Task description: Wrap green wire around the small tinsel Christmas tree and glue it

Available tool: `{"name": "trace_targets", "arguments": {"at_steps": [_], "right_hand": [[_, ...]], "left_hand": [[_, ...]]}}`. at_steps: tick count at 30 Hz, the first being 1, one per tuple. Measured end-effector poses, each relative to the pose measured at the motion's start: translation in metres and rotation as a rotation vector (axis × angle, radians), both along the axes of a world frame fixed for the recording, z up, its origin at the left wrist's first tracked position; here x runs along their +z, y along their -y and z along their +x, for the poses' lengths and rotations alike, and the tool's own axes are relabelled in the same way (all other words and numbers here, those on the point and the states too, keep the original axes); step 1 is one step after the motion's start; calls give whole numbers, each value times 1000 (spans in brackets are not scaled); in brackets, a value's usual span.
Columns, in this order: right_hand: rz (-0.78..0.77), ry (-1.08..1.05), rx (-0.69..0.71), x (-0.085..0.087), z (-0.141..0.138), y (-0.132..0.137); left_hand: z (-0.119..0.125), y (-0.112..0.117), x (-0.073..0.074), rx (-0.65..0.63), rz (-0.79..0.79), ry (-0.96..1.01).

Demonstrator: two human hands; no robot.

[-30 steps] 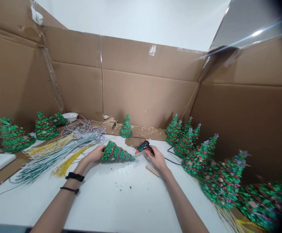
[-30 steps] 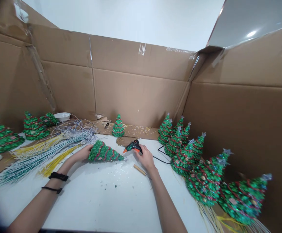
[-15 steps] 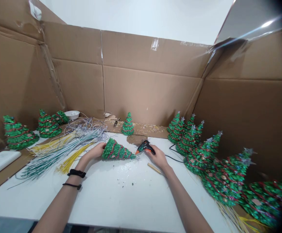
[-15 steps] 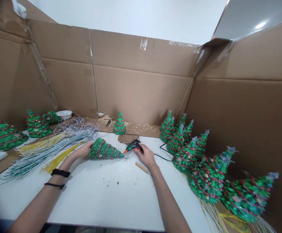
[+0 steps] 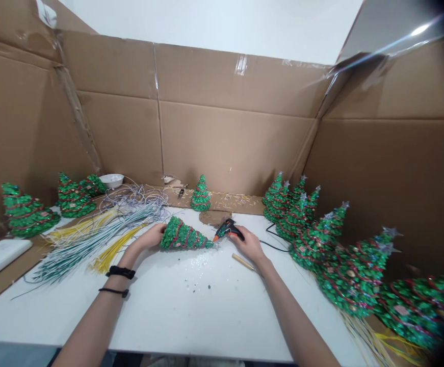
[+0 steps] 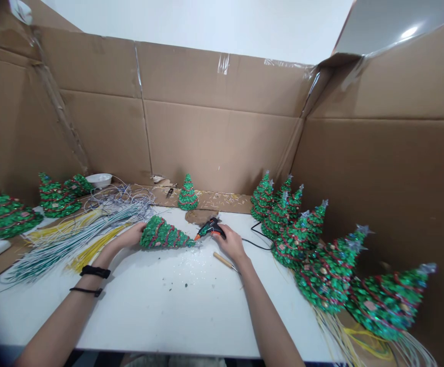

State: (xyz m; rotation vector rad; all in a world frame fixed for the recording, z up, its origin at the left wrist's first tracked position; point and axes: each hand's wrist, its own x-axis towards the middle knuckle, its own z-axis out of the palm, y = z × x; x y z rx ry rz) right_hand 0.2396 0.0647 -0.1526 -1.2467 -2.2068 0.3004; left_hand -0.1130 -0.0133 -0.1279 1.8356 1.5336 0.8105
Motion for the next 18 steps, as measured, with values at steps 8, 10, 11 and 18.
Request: {"name": "trace_targets", "arguments": {"at_steps": [8, 10, 11, 18], "right_hand": [[4, -7, -1, 0, 0, 0], [3, -6, -3, 1, 0, 1], [3, -5, -5, 1, 0, 1], [1, -17, 11, 2, 0, 2]], "left_hand": [[0, 0, 0, -6, -5, 19], [0, 0, -1, 0, -3, 25], [0, 0, -1, 3, -3, 30], [3, 2, 2, 23, -29, 86]]}}
